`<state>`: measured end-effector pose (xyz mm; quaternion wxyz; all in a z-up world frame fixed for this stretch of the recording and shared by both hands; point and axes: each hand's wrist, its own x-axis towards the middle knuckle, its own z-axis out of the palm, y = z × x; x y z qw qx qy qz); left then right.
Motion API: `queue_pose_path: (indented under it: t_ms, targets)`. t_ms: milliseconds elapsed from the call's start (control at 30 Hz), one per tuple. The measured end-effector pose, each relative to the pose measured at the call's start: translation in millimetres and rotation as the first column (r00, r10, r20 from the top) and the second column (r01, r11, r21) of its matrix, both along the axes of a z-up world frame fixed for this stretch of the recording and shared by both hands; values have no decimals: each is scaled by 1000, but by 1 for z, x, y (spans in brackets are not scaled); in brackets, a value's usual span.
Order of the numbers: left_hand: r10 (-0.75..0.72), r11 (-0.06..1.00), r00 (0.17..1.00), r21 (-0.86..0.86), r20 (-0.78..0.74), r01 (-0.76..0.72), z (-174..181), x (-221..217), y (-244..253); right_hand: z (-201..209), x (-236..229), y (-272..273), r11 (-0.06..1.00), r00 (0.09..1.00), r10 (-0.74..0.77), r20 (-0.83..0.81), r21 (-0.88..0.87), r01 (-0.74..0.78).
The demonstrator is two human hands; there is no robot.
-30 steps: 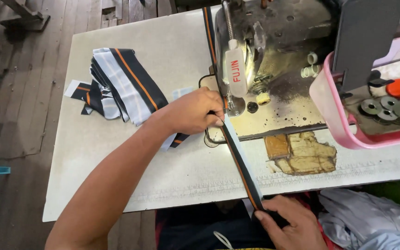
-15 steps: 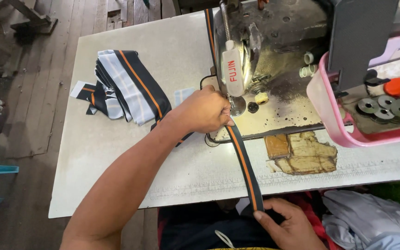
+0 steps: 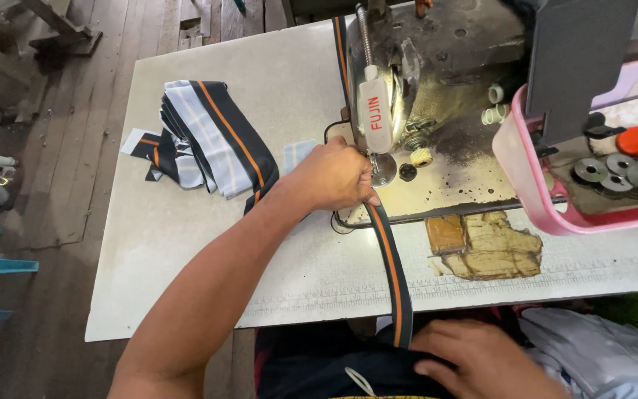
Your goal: The person is using an industrial sewing machine to join or finish the edges of multiple fabric strips.
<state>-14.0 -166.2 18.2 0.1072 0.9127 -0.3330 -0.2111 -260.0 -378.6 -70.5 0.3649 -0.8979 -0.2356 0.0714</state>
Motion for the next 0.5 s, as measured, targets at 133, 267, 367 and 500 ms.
queue_pose_path:
  t_ms: [133, 267, 367, 500]
  targets:
    - [21, 1000, 999, -10, -35, -21, 8, -5, -2, 78, 31, -10, 999, 995, 46, 93, -1, -46]
    - [7, 998, 1000, -59, -21, -9, -1, -6, 1, 84, 102, -3, 980, 944, 175, 279, -141, -139]
    - [-4, 989, 981, -145, 195, 33, -18, -3, 6, 78, 144, 7, 978, 937, 156, 314, -180, -103]
    - [-1, 976, 969, -211, 246, 55, -20, -4, 12, 66, 167, 5, 937, 881, 302, 366, -287, -202]
